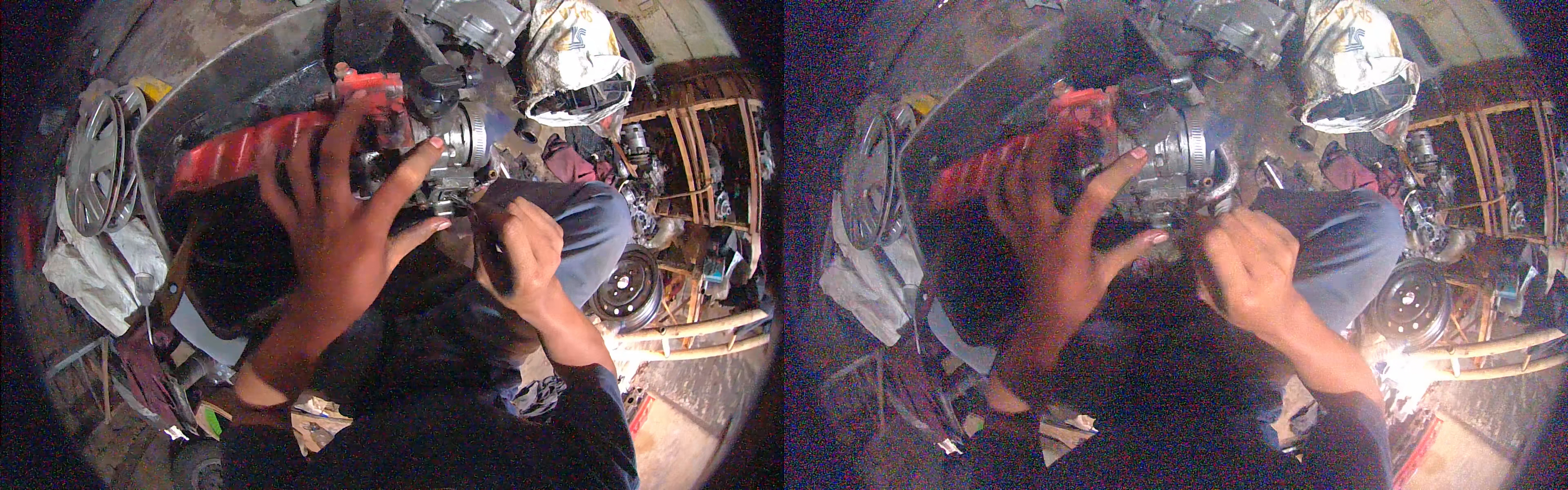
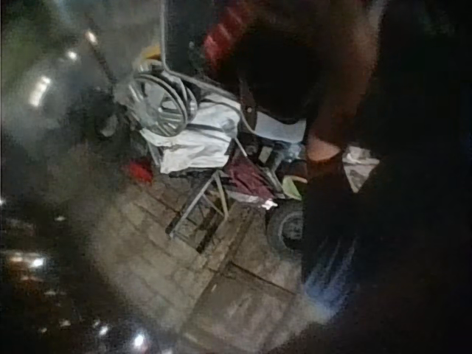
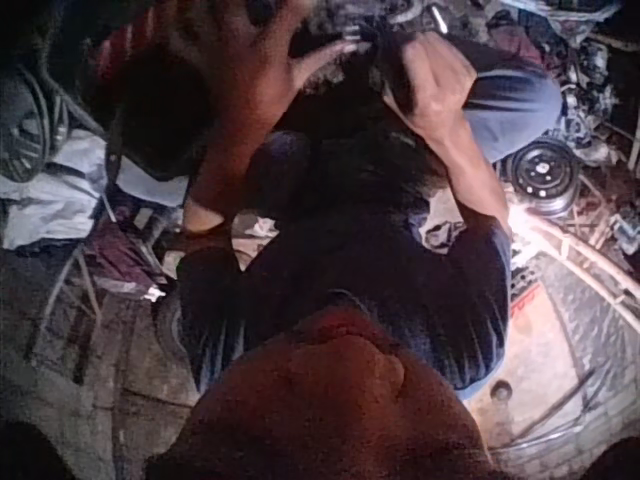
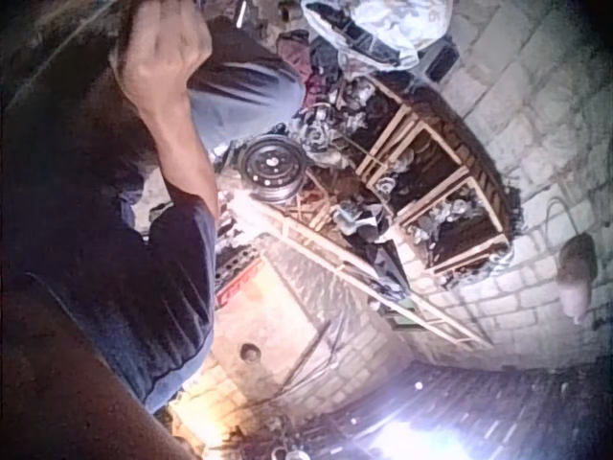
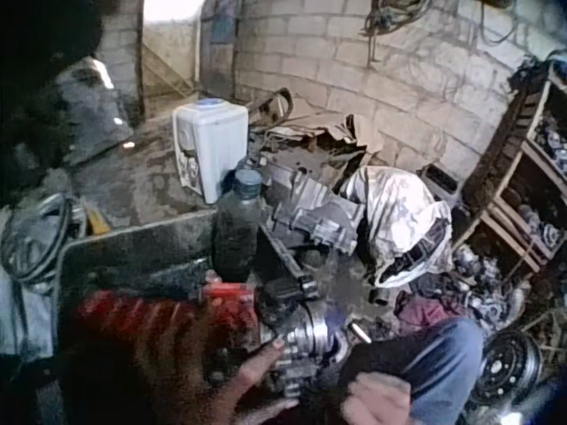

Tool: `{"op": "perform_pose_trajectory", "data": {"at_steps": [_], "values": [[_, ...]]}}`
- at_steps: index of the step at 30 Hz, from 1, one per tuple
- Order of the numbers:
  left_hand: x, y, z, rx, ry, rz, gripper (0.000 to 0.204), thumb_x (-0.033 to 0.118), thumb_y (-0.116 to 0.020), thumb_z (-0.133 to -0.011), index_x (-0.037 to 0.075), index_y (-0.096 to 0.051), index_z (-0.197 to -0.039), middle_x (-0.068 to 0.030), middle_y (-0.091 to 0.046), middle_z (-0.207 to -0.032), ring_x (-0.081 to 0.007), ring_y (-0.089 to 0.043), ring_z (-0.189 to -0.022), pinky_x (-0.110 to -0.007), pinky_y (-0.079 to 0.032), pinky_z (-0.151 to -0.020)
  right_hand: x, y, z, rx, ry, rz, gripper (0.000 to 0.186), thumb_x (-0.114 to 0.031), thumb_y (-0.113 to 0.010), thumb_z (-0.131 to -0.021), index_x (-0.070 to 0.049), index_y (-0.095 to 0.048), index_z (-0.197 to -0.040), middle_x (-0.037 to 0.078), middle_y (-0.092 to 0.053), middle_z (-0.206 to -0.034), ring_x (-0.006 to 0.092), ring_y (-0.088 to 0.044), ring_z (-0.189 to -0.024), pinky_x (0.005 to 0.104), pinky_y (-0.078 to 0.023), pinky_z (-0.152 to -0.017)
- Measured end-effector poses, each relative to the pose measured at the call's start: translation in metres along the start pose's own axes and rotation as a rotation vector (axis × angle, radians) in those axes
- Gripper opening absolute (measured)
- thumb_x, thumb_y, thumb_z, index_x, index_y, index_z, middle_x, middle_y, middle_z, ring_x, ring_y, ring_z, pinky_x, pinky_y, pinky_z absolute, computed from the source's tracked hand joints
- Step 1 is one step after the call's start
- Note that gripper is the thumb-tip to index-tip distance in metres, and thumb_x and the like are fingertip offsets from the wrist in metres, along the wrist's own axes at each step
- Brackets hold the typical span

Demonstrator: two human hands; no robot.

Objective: The person is working on a small engine or carburetor assembly, using a wrench to tighten or loosen bolts and screws. They rotate the part to access different sides and continue adjusting fasteners throughout the clip.

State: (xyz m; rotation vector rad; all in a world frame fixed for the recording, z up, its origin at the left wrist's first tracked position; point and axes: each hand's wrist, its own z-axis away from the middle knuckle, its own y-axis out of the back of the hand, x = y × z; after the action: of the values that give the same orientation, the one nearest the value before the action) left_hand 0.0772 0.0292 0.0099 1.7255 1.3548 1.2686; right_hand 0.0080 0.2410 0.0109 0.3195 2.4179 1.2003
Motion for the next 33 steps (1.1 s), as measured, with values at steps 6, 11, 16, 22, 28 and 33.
{"op": "perform_pose_trajectory", "data": {"at_steps": [6, 11, 16, 22, 28, 33], "values": [[-0.003, -0.004, 0.000, 0.044, -0.005, 0.016, 0.076, 0.052, -0.087, -0.064, 0.039, -0.065, -0.136, -0.0108, -0.038, -0.160, -0.0404, -0.035, -0.140, -0.066, -0.019, -0.117, 0.004, -0.012, -0.001, 0.134, 0.112, 0.000, 0.029, 0.012, -0.075, -0.069, 0.011, -0.066, -0.097, 0.016, -0.063, -0.074, 0.0294, -0.060, -0.057, 0.0369, -0.044, -0.049], [-0.002, -0.004, -0.002, 0.058, -0.017, 0.024, 0.075, 0.051, -0.087, -0.062, 0.040, -0.066, -0.133, -0.0098, -0.038, -0.160, -0.0396, -0.038, -0.136, -0.067, -0.021, -0.115, 0.002, -0.024, 0.000, 0.217, 0.057, -0.031, 0.030, 0.002, -0.075, -0.068, 0.006, -0.068, -0.097, 0.013, -0.063, -0.076, 0.0297, -0.062, -0.060, 0.0401, -0.050, -0.052], [-0.004, -0.003, 0.000, 0.068, -0.033, 0.031, 0.076, 0.049, -0.088, -0.062, 0.040, -0.066, -0.134, -0.0091, -0.036, -0.161, -0.0389, -0.037, -0.136, -0.066, -0.020, -0.115, -0.016, -0.006, 0.010, -0.019, -0.239, -0.134, 0.018, 0.007, -0.075, -0.079, 0.004, -0.068, -0.095, 0.017, -0.064, -0.076, 0.0307, -0.064, -0.061, 0.0358, -0.051, -0.058], [-0.008, 0.003, 0.000, 0.016, -0.011, 0.072, 0.077, 0.048, -0.089, -0.062, 0.040, -0.066, -0.135, -0.0091, -0.035, -0.162, -0.0386, -0.036, -0.138, -0.066, -0.020, -0.115, -0.030, -0.001, 0.005, 0.186, -0.607, -0.294, 0.007, 0.002, -0.075, -0.088, 0.001, -0.072, -0.094, 0.012, -0.073, -0.082, 0.0185, -0.068, -0.067, 0.0298, -0.052, -0.063], [-0.008, 0.009, 0.004, 0.145, -0.014, 0.182, 0.077, 0.045, -0.092, -0.063, 0.027, -0.068, -0.133, -0.0117, -0.043, -0.156, -0.0394, -0.034, -0.145, -0.060, -0.022, -0.120, -0.050, -0.008, 0.004, 0.246, -0.759, -0.409, 0.008, 0.002, -0.072, -0.092, 0.002, -0.071, -0.100, 0.011, -0.075, -0.091, 0.0148, -0.071, -0.077, 0.0279, -0.054, -0.070], [-0.018, 0.003, 0.021, 0.202, -0.241, 0.320, 0.047, 0.032, -0.088, -0.069, 0.020, -0.076, -0.113, -0.0020, -0.063, -0.127, -0.0285, -0.054, -0.115, -0.048, -0.040, -0.098, -0.050, -0.011, 0.012, 0.172, -0.418, -0.271, 0.015, 0.005, -0.076, -0.083, 0.002, -0.072, -0.097, 0.015, -0.076, -0.093, 0.0230, -0.075, -0.078, 0.0308, -0.057, -0.069]]}}
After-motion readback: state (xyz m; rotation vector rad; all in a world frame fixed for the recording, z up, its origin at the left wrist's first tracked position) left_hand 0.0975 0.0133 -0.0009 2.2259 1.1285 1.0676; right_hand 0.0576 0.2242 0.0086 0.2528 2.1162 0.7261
